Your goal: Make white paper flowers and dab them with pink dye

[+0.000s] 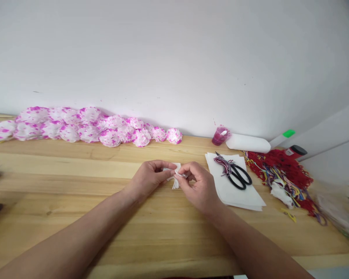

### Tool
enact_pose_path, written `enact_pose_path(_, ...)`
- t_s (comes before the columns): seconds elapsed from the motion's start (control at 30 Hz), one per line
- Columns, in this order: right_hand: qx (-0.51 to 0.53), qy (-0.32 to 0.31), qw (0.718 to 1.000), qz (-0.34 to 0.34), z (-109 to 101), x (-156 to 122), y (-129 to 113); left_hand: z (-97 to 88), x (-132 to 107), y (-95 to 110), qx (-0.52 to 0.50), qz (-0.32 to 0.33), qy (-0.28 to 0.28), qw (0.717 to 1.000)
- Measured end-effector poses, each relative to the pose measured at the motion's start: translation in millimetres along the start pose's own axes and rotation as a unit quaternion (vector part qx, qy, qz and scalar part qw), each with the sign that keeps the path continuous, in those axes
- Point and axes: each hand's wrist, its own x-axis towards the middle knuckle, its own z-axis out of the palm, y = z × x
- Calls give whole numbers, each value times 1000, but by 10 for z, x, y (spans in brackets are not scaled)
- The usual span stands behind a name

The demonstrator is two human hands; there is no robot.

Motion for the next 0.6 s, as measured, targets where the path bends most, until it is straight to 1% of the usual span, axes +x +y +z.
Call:
enact_pose_path(0.07,15,-8,1000,16,1,-4,9,-4,8,-9,0,10,-8,1000)
enact_pose_path(0.13,23,-23,999,15,-1,-1,11,-5,12,-10,-2,12,-20,1000)
enact_pose_path(0.27,-7,-49,998,-33,-8,14,2,-2,0,6,8,-1,-27,1000)
enact_pose_path(0.37,-13,-66,996,-55,-8,15,-1,-6,-5,10,-12,-18,-26,999)
enact_pose_path(0.47,-19,-66,996,-54,-12,12,-5,-17,9,-1,-55,-35,-28,997)
enact_pose_path(0.6,-28,-45,998,-44,-24,21,-16,-24,29,-11,-76,-36,-22,996)
